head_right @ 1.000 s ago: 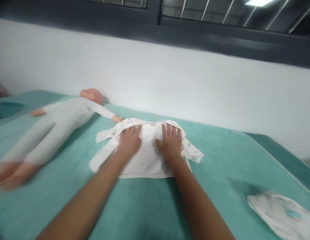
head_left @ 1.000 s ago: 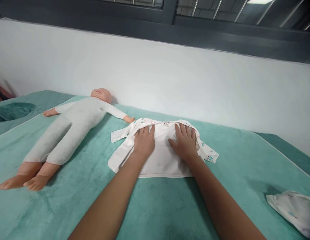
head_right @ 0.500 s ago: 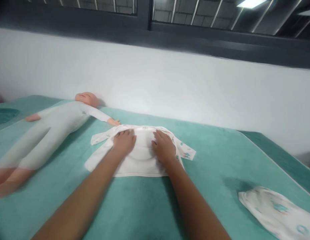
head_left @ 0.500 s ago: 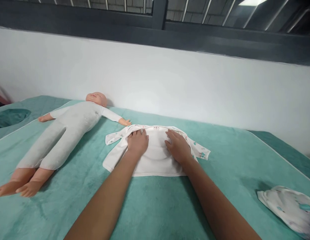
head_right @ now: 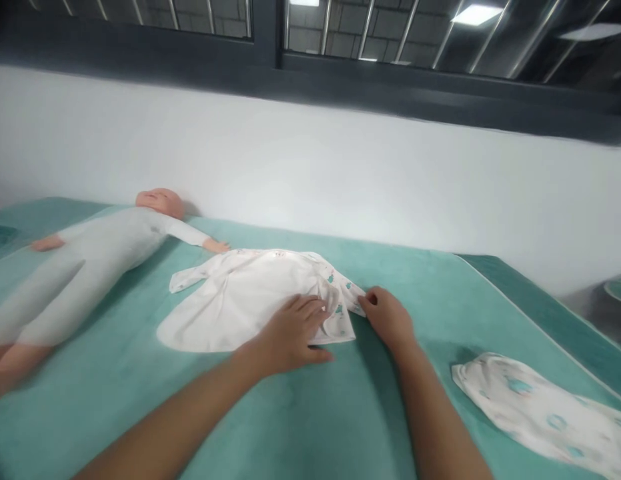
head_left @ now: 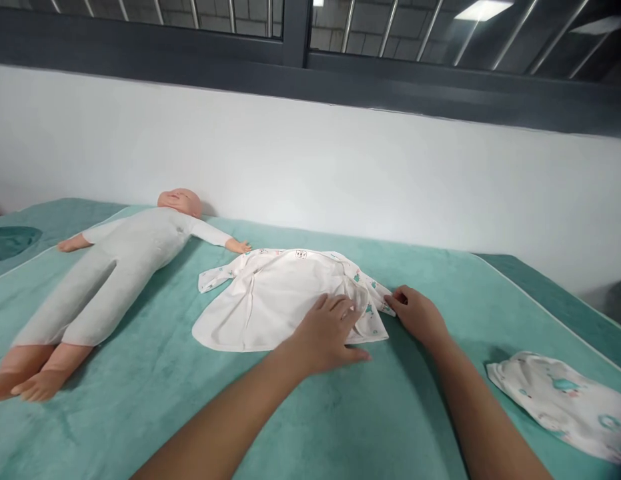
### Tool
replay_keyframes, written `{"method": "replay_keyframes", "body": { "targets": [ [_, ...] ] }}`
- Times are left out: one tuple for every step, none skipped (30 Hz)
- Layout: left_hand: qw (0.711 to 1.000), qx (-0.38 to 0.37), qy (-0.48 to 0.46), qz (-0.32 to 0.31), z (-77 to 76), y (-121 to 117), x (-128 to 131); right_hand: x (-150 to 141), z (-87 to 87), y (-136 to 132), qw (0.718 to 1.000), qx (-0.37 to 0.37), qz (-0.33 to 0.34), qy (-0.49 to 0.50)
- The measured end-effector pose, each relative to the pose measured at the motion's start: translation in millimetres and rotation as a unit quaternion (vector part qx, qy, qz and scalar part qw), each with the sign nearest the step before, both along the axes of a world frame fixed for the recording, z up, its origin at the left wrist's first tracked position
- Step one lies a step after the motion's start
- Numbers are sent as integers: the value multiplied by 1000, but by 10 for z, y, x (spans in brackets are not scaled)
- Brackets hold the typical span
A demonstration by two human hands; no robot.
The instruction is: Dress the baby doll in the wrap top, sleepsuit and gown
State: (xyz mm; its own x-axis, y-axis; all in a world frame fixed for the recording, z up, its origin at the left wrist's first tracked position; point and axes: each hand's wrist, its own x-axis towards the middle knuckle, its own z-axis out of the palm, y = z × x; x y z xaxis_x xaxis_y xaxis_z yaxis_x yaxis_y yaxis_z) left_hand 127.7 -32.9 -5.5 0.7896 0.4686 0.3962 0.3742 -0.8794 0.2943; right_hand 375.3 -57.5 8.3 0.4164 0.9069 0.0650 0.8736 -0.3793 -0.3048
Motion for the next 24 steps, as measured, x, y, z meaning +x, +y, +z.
{"method": "replay_keyframes", "body": {
  "targets": [
    [1000, 2, 6, 11, 7, -57, 46, 15, 4, 6, 1000, 5, 14, -7],
    [999, 6, 13, 30, 12, -104, 89, 26, 10, 10, 1000, 11, 20, -17],
    [998, 10, 22, 58, 17, -140, 129, 32, 17, 9, 1000, 12, 15, -24],
    [996, 18, 31, 88, 20, -167, 167, 32, 22, 3, 1000, 8, 4, -27],
    [992, 32, 41, 112, 23, -184, 200, 28, 22, -9, 1000, 2, -9, -25],
    [990, 52, 51, 124, 26, -193, 227, 20, 18, -23, 1000, -5, -16, -19],
    [988, 77, 61, 122, 28, -196, 248, 10, 7, -33, 1000, -8, -13, -10],
    [986, 104, 67, 111, 31, -194, 261, 2, -7, -35, 1000, 0, -1, -2],
    [985, 126, 69, 95, 34, -188, 267, 0, -24, -25, 1000, 22, 14, 8],
    [985, 140, 64, 80, 37, -181, 266, 8, -40, 1, 998, 51, 26, 24],
    [986, 144, 53, 72, 40, -172, 260, 30, -55, 44, 995, 83, 26, 51],
    [987, 138, 34, 69, 43, -165, 249, 64, -67, 103, 989, 118, 11, 94],
    [989, 127, 9, 71, 44, -159, 237, 111, -77, 177, 977, 153, -15, 146],
    [991, 113, -17, 74, 44, -155, 225, 166, -86, 261, 962, 184, -46, 198],
    [991, 100, -44, 74, 41, -155, 213, 224, -96, 352, 944, 212, -75, 242],
    [991, 92, -68, 68, 37, -157, 202, 281, -107, 445, 928, 235, -98, 271],
    [991, 86, -87, 58, 32, -160, 193, 331, -121, 536, 916, 256, -114, 286],
    [991, 84, -99, 44, 26, -165, 185, 372, -138, 624, 909, 273, -124, 290],
    [991, 83, -105, 29, 23, -169, 180, 402, -156, 704, 905, 287, -132, 286],
    [991, 83, -107, 14, 22, -172, 175, 424, -174, 776, 899, 305, -139, 282],
    [991, 82, -107, 2, 25, -173, 171, 438, -192, 839, 894, 324, -145, 275],
    [991, 79, -104, -7, 31, -172, 168, 449, -208, 892, 890, 339, -147, 267],
    [992, 74, -103, -13, 39, -167, 165, 461, -221, 936, 885, 353, -143, 266],
    [992, 68, -103, -20, 50, -161, 163, 475, -230, 969, 878, 368, -129, 278]
  ]
}}
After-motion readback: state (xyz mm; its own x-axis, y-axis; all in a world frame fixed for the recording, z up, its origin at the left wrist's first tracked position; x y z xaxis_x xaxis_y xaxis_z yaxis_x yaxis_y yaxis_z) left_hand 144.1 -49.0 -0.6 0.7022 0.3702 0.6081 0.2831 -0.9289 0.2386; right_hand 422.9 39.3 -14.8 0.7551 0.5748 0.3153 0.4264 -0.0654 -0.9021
